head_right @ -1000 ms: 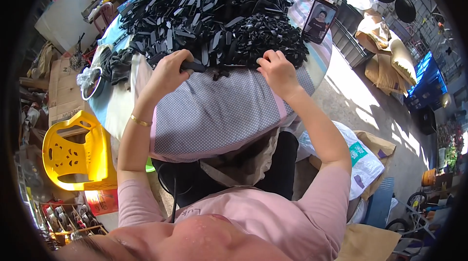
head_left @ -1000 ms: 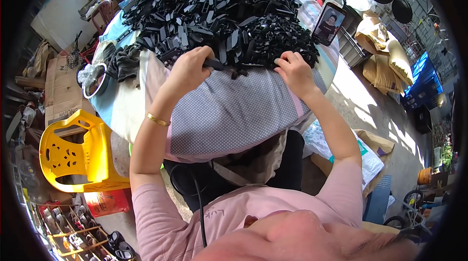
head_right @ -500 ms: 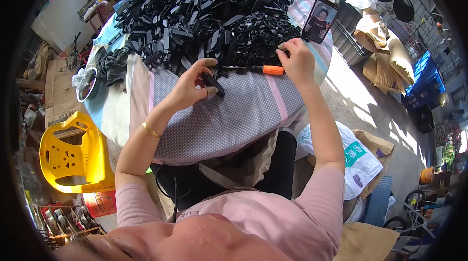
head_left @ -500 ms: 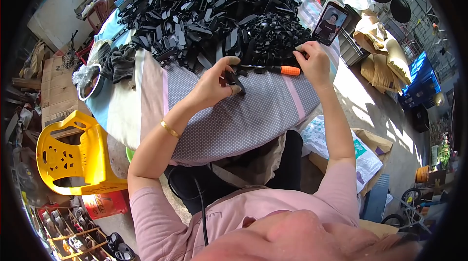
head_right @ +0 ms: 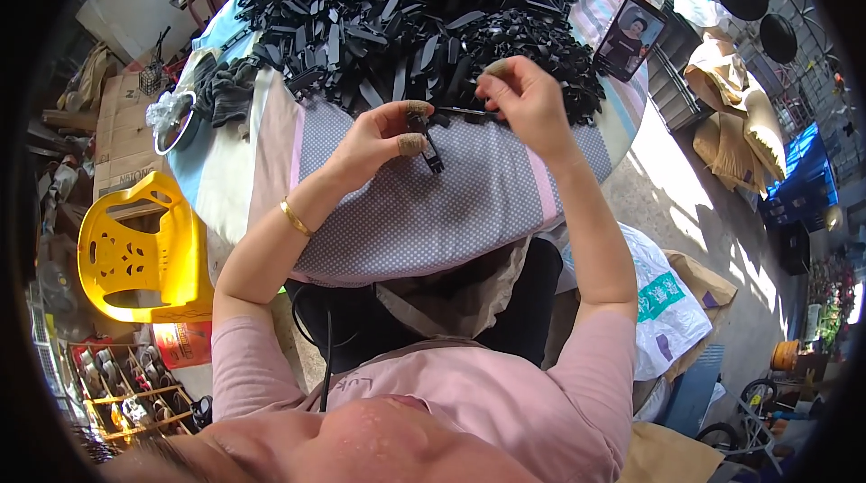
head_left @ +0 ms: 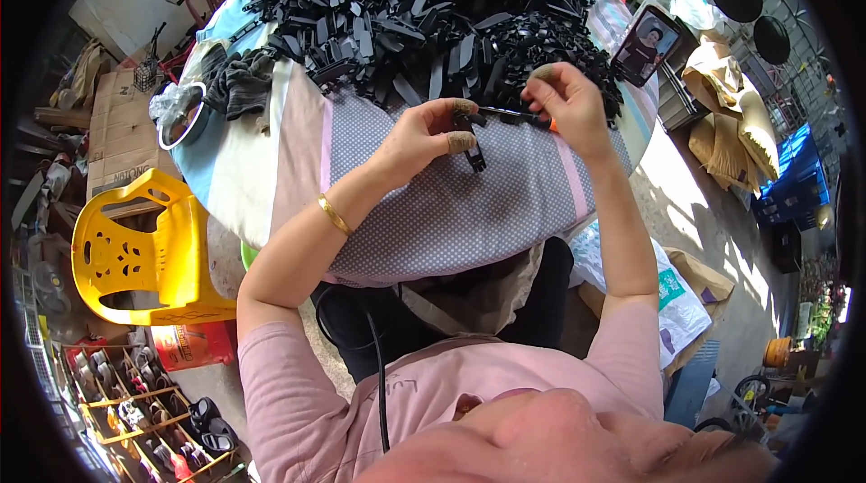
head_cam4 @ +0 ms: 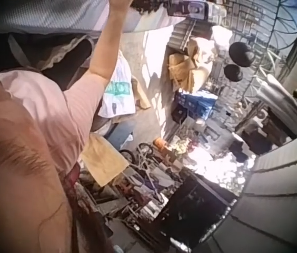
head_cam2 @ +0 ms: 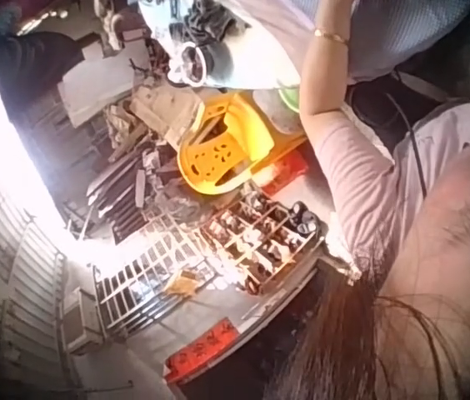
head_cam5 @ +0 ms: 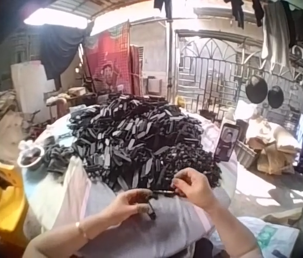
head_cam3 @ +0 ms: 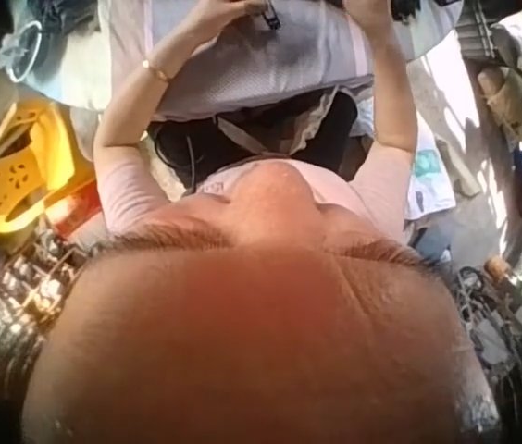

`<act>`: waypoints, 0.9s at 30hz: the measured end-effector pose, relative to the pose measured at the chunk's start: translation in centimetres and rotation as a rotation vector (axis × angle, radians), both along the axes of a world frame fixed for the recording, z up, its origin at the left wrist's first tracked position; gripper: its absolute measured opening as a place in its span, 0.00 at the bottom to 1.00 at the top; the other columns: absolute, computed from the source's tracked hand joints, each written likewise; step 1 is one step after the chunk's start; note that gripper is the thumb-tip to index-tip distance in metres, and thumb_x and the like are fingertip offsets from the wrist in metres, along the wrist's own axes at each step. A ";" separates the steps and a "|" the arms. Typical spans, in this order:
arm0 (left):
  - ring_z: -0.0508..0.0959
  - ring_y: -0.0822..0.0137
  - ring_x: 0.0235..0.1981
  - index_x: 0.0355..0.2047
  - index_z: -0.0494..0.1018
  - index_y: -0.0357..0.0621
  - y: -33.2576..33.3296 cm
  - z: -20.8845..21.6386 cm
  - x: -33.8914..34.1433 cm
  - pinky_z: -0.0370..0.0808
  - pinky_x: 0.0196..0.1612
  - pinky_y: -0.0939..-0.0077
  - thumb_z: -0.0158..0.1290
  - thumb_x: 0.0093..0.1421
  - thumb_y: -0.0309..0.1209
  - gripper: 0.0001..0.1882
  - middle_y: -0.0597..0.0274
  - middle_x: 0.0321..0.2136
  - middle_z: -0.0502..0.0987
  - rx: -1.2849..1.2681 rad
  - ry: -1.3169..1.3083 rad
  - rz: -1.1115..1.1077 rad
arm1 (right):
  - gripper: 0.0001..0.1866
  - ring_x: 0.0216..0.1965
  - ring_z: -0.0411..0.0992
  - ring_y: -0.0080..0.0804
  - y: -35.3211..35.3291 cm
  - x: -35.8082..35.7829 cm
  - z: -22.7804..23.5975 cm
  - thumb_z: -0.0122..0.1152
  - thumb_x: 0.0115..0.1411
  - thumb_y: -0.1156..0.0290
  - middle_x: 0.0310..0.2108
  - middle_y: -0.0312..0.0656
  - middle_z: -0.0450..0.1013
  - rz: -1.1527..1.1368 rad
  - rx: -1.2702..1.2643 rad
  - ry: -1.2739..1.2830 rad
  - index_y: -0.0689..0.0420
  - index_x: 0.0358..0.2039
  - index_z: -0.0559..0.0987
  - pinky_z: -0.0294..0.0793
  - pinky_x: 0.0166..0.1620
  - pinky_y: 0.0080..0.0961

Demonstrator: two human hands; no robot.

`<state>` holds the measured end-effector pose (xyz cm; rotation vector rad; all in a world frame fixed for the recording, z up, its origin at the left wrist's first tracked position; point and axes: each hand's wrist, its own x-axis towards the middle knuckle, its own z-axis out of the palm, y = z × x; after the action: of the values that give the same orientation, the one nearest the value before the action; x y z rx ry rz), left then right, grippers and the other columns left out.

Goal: Assembling small black plastic hardware components by hand and using a screwdriver to press parts together.

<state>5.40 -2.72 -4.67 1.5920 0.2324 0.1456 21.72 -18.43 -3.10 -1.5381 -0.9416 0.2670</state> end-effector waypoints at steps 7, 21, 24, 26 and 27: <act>0.76 0.66 0.41 0.43 0.66 0.39 0.9 -1.5 0.3 0.76 0.46 0.72 0.52 0.56 0.23 0.14 0.61 0.36 0.73 -0.473 -0.119 0.023 | 0.12 0.26 0.68 0.18 -0.8 -4.2 -1.4 0.55 0.58 0.74 0.27 0.36 0.71 0.212 -0.030 0.255 0.62 0.42 0.71 0.70 0.28 0.14; 0.75 0.57 0.42 0.47 0.65 0.39 -0.2 -1.0 -0.4 0.72 0.50 0.60 0.55 0.55 0.28 0.19 0.56 0.41 0.72 -0.709 -0.160 -0.261 | 0.08 0.25 0.69 0.15 -0.6 -6.1 -1.9 0.58 0.57 0.73 0.26 0.32 0.73 0.145 0.095 0.153 0.61 0.37 0.77 0.70 0.29 0.12; 0.75 0.56 0.42 0.54 0.60 0.37 -1.4 -0.7 -0.6 0.74 0.47 0.64 0.55 0.53 0.25 0.28 0.55 0.43 0.71 -0.577 -0.102 -0.317 | 0.08 0.26 0.70 0.16 -0.4 -6.6 -1.7 0.58 0.56 0.75 0.26 0.32 0.73 0.057 0.153 0.179 0.62 0.36 0.78 0.70 0.29 0.13; 0.75 0.58 0.43 0.54 0.61 0.37 -1.5 -0.9 -0.6 0.74 0.47 0.65 0.55 0.54 0.26 0.27 0.56 0.43 0.71 -0.566 -0.108 -0.284 | 0.06 0.27 0.71 0.19 -0.4 -6.3 -1.6 0.59 0.54 0.78 0.27 0.36 0.74 -0.039 0.179 -0.317 0.64 0.34 0.77 0.71 0.29 0.16; 0.75 0.60 0.43 0.53 0.61 0.37 -1.5 -1.0 -0.6 0.75 0.46 0.66 0.54 0.55 0.26 0.26 0.57 0.44 0.71 -0.554 -0.113 -0.253 | 0.06 0.27 0.71 0.19 -0.4 -6.3 -1.4 0.59 0.54 0.78 0.27 0.36 0.74 -0.038 0.178 -0.317 0.64 0.34 0.77 0.71 0.29 0.16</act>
<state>4.77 -4.22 -5.68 1.0451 -0.0214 -0.0265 15.40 -18.85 -4.54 -1.4554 -1.1497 -0.0903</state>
